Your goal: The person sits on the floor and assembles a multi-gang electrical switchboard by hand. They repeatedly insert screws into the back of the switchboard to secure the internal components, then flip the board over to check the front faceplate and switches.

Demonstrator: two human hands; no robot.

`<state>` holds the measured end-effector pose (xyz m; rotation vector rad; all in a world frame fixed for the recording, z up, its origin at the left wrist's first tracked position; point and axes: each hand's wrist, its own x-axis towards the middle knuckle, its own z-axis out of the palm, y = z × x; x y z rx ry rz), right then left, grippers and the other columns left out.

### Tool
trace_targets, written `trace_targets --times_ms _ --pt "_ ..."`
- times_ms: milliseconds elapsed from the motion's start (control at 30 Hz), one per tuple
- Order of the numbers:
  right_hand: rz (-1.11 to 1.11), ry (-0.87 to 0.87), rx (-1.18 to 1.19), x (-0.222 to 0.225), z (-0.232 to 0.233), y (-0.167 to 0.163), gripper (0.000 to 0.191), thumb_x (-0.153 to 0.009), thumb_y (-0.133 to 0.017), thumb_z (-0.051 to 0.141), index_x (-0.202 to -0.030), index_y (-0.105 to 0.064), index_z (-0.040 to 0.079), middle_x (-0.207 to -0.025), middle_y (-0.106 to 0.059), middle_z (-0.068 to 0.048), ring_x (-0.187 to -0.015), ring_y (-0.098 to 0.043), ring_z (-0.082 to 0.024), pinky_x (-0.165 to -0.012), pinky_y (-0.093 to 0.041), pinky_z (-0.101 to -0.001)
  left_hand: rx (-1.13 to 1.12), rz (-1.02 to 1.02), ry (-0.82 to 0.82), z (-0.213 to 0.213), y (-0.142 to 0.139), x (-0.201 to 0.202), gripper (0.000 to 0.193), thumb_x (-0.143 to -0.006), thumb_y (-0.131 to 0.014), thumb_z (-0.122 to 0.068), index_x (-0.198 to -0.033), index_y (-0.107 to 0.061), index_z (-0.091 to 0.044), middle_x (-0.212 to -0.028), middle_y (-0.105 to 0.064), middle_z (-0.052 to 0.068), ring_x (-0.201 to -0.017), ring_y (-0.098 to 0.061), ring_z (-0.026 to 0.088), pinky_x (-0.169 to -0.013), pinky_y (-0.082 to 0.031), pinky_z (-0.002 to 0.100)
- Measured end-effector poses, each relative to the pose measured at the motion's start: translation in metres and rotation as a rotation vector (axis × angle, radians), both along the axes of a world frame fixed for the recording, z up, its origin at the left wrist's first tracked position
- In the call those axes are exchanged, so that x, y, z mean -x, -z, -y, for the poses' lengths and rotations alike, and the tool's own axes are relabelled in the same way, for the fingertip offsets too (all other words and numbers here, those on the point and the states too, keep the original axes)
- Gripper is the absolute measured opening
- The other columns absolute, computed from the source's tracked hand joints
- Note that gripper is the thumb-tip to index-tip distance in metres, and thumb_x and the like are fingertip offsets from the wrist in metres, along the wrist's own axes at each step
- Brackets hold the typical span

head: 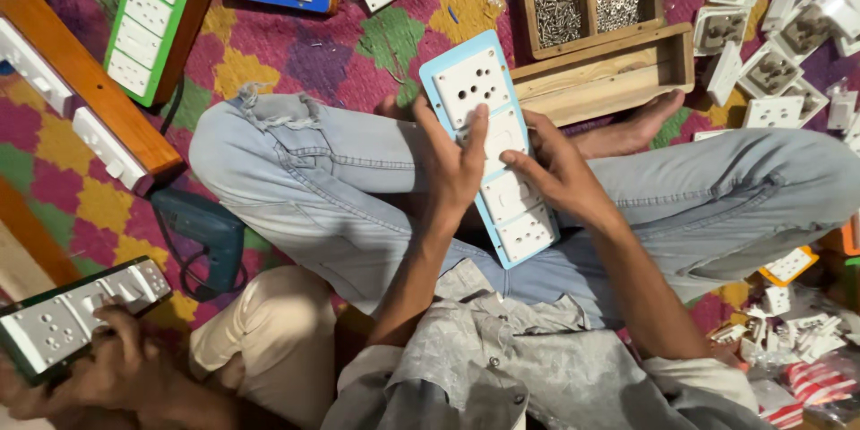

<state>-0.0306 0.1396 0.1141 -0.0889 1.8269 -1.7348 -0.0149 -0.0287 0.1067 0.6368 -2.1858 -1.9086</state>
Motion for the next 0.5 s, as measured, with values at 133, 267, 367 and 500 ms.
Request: trace_targets --times_ms 133,267,367,500 --pt "-0.038 0.031 -0.02 0.007 -0.014 -0.008 0.062 -0.099 -0.069 0.011 -0.154 -0.043 -0.002 -0.134 -0.064 -0.01 -0.119 -0.06 -0.013 -0.098 -0.052 -0.0275 0.787 -0.441 0.215 0.028 -0.026 0.003 0.069 -0.104 -0.067 -0.048 -0.15 -0.035 -0.008 -0.156 -0.036 0.021 -0.146 -0.033 0.036 -0.125 -0.026 0.05" --pt "-0.098 -0.062 -0.05 0.012 -0.025 -0.03 0.061 -0.097 -0.071 0.011 -0.151 -0.047 -0.003 -0.137 -0.064 -0.011 -0.122 -0.06 -0.014 -0.102 -0.051 -0.0287 1.165 -0.406 0.717 0.057 -0.049 0.013 0.076 -0.104 -0.065 -0.06 -0.16 -0.042 -0.015 -0.165 -0.041 0.01 -0.153 -0.033 0.032 -0.125 -0.026 0.051" --pt "-0.015 -0.1 -0.021 0.01 -0.031 -0.042 0.063 -0.093 -0.072 0.012 -0.149 -0.049 -0.002 -0.135 -0.066 -0.012 -0.12 -0.062 -0.015 -0.099 -0.052 -0.0291 1.067 -0.484 0.979 0.077 -0.064 0.028 0.082 -0.102 -0.066 -0.062 -0.161 -0.041 -0.009 -0.166 -0.04 0.013 -0.155 -0.033 0.034 -0.126 -0.027 0.051" --pt "0.013 -0.232 -0.002 0.009 -0.043 -0.048 0.062 -0.092 -0.073 0.014 -0.149 -0.051 0.0 -0.133 -0.07 -0.012 -0.118 -0.064 -0.015 -0.097 -0.053 -0.0303 0.941 -0.575 1.222 0.09 -0.09 0.038 0.091 -0.087 -0.073 -0.061 -0.153 -0.045 -0.004 -0.16 -0.041 0.02 -0.15 -0.035 0.039 -0.121 -0.028 0.056"
